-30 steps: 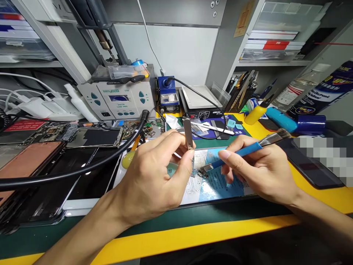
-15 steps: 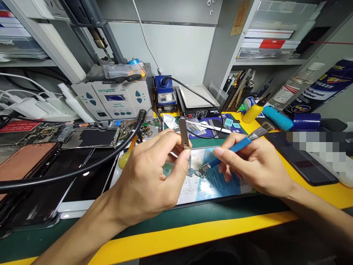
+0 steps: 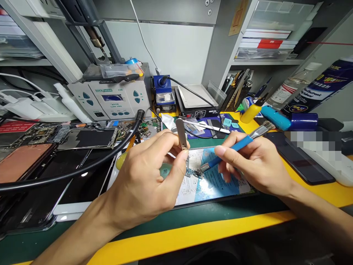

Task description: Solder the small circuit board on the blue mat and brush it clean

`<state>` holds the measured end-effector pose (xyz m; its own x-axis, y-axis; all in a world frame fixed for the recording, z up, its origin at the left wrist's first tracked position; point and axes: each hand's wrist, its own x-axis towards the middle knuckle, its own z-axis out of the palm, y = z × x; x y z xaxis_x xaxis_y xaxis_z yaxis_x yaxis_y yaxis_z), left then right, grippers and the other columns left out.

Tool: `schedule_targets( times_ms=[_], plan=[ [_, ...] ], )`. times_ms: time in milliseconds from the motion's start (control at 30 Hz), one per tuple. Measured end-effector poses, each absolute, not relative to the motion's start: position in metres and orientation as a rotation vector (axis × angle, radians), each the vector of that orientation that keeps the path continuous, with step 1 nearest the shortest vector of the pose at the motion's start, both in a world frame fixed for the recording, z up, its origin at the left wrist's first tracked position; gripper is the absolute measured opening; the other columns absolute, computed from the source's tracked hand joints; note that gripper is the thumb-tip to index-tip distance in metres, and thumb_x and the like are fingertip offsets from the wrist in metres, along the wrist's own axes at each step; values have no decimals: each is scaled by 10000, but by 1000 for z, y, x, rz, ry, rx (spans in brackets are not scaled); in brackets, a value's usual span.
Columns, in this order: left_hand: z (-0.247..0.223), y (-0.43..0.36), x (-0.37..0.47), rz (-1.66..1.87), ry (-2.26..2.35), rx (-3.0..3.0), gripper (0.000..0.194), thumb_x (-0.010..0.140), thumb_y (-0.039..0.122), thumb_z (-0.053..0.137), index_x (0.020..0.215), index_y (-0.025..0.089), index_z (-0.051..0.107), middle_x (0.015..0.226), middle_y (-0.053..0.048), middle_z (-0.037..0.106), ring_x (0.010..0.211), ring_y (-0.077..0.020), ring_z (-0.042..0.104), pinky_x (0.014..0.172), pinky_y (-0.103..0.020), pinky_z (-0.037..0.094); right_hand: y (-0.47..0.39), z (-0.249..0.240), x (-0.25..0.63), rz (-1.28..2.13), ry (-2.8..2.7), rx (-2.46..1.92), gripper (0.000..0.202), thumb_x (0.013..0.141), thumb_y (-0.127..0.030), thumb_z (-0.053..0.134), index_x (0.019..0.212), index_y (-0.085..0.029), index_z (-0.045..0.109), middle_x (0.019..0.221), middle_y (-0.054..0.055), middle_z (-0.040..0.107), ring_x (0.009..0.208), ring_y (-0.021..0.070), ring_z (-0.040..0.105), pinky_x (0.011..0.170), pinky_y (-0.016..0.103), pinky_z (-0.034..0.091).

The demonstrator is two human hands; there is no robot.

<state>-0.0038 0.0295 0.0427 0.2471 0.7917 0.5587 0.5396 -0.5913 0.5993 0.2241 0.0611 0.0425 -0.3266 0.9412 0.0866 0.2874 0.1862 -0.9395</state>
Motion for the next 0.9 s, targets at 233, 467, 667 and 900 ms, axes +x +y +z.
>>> schedule_targets(
  times_ms=[233, 467, 667, 900],
  plan=[
    [43, 30, -5, 1263, 1245, 2234, 104, 858, 133, 628, 947, 185, 624, 811, -9, 619, 635, -122, 633, 594, -245, 610, 60, 41, 228, 1145, -1751, -1177, 336, 815, -451, 768, 664, -211, 588, 546, -2, 649, 402, 153, 603, 389, 257, 458],
    [42, 29, -4, 1261, 1246, 2237, 94, 862, 125, 627, 949, 161, 630, 832, -8, 621, 656, -105, 636, 627, -222, 613, 61, 41, 227, 1268, -1748, -1153, 311, 824, -422, 772, 710, -205, 579, 537, -35, 624, 395, 113, 571, 386, 209, 415],
    [42, 29, -2, 1278, 1246, 2252, 109, 862, 120, 625, 961, 166, 629, 840, -6, 627, 666, -106, 631, 628, -224, 607, 61, 41, 227, 1285, -1735, -1142, 287, 827, -417, 769, 738, -208, 593, 531, -30, 625, 408, 126, 581, 390, 213, 419],
    [42, 28, -2, 1267, 1247, 2250, 99, 863, 128, 628, 957, 161, 632, 840, -9, 630, 670, -108, 634, 634, -223, 607, 59, 40, 226, 1270, -1701, -1139, 280, 817, -396, 780, 736, -211, 586, 565, -24, 626, 429, 137, 605, 409, 226, 457]
  ],
)
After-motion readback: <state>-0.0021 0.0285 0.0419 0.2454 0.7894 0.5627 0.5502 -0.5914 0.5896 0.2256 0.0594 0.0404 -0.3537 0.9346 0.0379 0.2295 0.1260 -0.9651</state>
